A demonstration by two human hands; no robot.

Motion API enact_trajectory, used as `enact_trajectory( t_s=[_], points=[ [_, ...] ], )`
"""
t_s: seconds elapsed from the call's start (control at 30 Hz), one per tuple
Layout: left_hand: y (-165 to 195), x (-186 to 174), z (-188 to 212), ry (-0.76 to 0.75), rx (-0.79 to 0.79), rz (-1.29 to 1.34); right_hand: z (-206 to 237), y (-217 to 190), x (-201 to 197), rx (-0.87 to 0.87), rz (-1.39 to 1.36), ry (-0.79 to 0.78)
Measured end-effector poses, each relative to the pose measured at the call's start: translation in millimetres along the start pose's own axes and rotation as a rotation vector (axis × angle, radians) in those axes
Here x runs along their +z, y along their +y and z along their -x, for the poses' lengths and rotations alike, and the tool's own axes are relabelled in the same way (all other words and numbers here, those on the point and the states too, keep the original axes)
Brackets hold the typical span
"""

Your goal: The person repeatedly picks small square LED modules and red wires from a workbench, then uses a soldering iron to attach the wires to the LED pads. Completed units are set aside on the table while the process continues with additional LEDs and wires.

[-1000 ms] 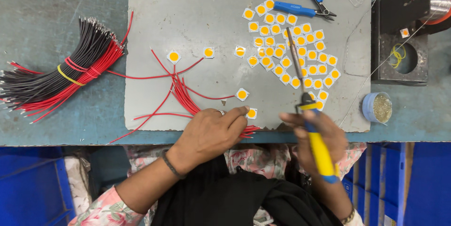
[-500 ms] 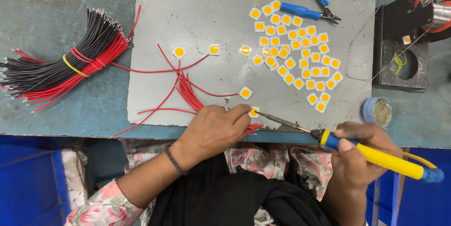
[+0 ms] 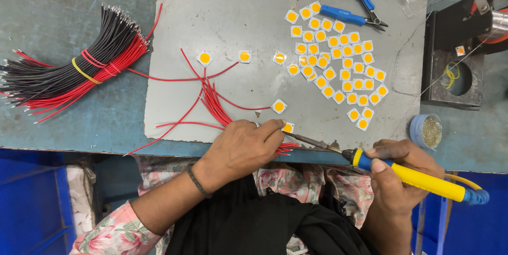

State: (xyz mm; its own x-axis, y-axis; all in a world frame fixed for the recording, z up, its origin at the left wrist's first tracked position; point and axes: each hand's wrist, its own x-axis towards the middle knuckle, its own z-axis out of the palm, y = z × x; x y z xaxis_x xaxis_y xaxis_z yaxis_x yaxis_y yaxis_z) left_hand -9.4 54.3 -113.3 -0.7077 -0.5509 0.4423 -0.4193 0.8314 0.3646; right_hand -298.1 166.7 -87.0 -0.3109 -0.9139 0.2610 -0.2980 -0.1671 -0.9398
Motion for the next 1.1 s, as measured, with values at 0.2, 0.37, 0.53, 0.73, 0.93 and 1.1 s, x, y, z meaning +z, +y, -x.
enact_trajectory(
  t_s=[0.2,0.37,0.53,0.73,0.93,1.1],
  points=[
    [-4,3,-3,-0.021,-0.046,0.055,-18,-19,6,-0.126,0.177,-0.132],
    [-3,4,-6,-0.064,-0.086,0.131,-24,-27,7,-0.134,0.234,-0.154],
    [0,1,-7,-0.074,-0.081,0.124,-11,-22,0,-0.139,0.153,-0.081],
    [-3,-1,-5,-0.040,-0.063,0.106,-9,-3,-10,-0.111,-0.053,-0.002],
    [-17,0,-13,-0.041,-0.041,0.096,-20,8,-7,-0.071,-0.027,-0.026],
    [-31,4,-22,-0.059,-0.036,0.099,-43,12,3,-0.097,0.027,-0.079]
  ],
)
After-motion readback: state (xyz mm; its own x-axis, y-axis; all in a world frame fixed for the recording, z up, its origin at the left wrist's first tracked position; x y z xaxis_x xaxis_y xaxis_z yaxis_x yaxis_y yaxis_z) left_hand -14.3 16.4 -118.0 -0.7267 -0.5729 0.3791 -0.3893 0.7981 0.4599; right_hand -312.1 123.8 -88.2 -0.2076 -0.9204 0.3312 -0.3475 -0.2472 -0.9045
